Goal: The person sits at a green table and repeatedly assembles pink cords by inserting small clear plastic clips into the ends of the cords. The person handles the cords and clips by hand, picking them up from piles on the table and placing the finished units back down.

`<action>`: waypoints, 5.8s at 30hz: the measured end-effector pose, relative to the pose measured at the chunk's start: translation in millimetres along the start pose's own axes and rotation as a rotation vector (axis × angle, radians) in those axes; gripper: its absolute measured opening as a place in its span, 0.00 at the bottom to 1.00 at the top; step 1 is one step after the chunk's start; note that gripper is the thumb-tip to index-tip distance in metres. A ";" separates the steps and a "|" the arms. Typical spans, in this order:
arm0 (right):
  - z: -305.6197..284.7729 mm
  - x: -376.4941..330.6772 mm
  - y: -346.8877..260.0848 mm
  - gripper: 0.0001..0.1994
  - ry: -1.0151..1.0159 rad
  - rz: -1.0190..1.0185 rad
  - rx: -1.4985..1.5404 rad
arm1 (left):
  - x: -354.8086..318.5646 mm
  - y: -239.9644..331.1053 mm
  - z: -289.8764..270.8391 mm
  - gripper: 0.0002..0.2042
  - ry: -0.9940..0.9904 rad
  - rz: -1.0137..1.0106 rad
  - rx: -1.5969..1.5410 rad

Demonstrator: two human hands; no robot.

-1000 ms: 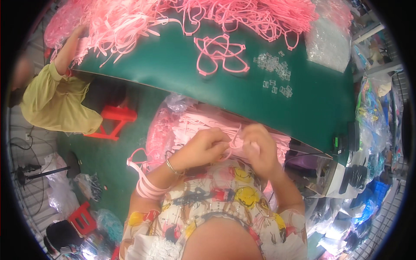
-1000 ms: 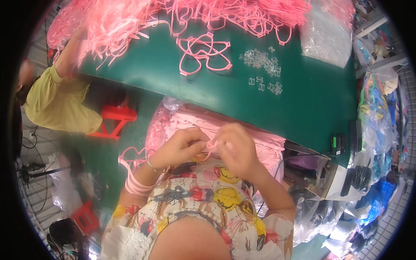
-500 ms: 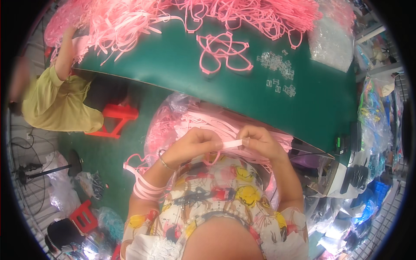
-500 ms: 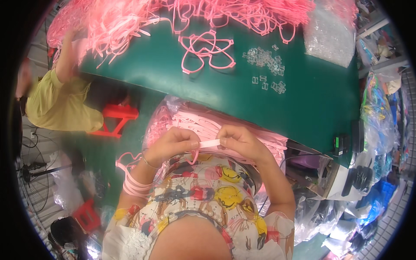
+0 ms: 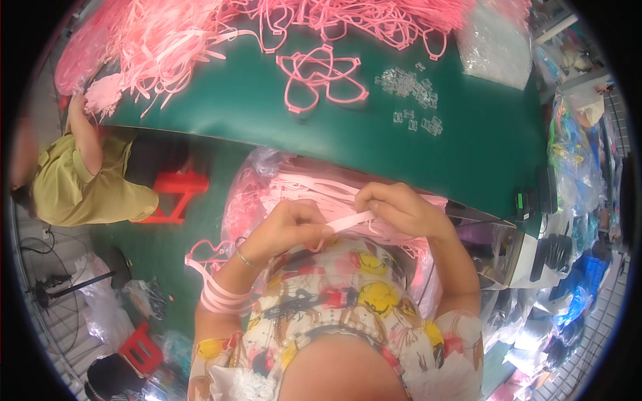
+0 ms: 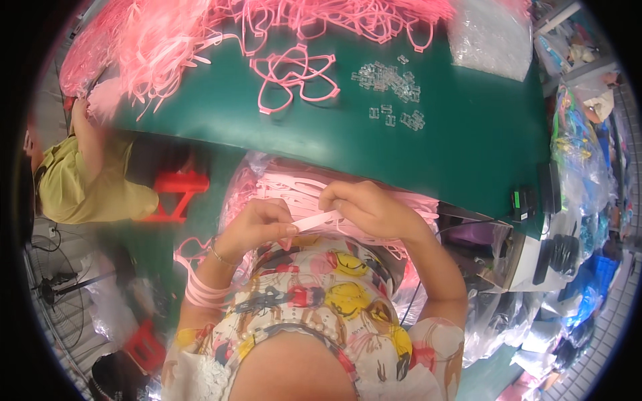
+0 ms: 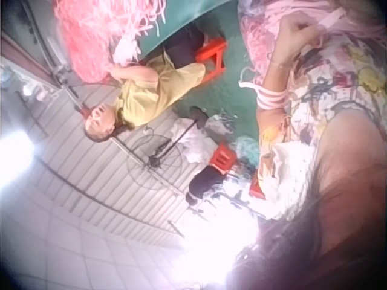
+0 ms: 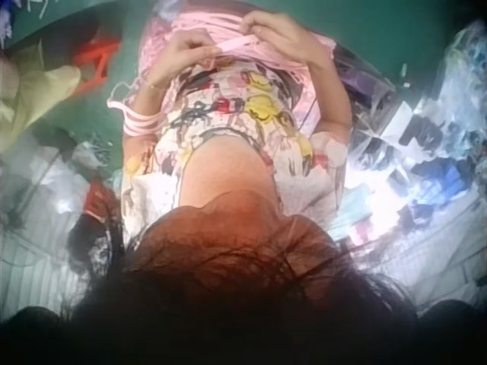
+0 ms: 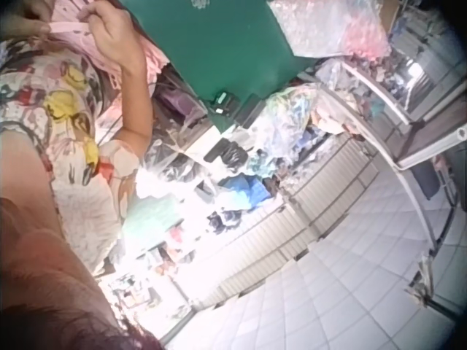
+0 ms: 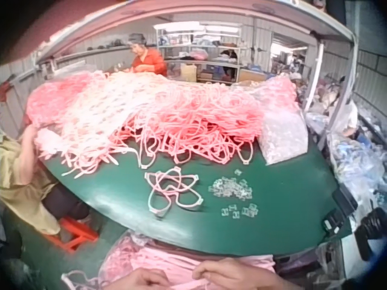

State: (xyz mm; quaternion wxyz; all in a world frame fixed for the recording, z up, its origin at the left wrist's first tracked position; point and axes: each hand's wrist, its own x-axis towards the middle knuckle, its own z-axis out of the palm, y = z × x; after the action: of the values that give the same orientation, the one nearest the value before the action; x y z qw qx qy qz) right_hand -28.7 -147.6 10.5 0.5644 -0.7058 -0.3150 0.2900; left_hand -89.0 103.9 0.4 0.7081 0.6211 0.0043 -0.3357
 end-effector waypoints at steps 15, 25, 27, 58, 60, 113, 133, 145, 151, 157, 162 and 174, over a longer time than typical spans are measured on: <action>2.9 -5.5 2.7 0.07 -0.002 0.141 0.040 | 2.5 5.0 11.8 0.05 0.051 -0.042 0.049; 6.4 -11.5 6.5 0.07 0.033 0.086 -0.079 | 5.3 -1.9 17.0 0.04 -0.038 0.090 0.052; 3.6 -10.9 4.6 0.07 0.011 0.020 -0.168 | 7.1 -3.9 17.2 0.04 -0.049 0.104 0.087; 42.0 -15.5 17.2 0.04 0.589 -0.034 -0.092 | 14.8 0.4 23.2 0.06 0.021 0.187 0.214; 52.7 -13.8 11.4 0.05 0.490 -0.004 -0.020 | 15.0 -0.4 24.7 0.07 0.041 0.190 0.226; 29.1 0.8 -10.6 0.06 0.009 -0.167 -0.194 | 5.9 -3.5 8.4 0.04 -0.165 0.031 -0.149; 20.5 -0.4 5.3 0.07 -0.089 0.179 -0.092 | 14.5 -21.9 19.6 0.10 0.155 0.452 0.280; 28.2 -3.5 4.8 0.06 0.134 0.125 0.022 | 12.8 -16.0 29.4 0.13 0.293 0.580 0.462; 42.4 4.1 17.2 0.01 0.417 -0.202 -0.480 | 17.1 -23.1 31.6 0.12 0.309 0.451 0.297; 46.2 0.6 14.2 0.02 0.487 -0.275 -0.510 | 20.6 -18.1 33.5 0.09 0.291 0.211 -0.033; 44.3 2.8 8.8 0.04 0.416 -0.363 -0.564 | 13.7 -7.1 30.5 0.07 0.209 0.292 0.375; 36.7 -5.6 7.9 0.07 0.203 0.168 0.098 | 12.3 -7.4 38.2 0.04 0.501 0.700 0.986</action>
State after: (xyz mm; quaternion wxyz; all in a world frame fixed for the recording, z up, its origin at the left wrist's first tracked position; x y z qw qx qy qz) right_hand -59.4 -130.6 -4.2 0.6009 -0.7268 -0.1814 0.2788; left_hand -98.8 64.3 -2.6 0.3855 0.8970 -0.1879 0.1070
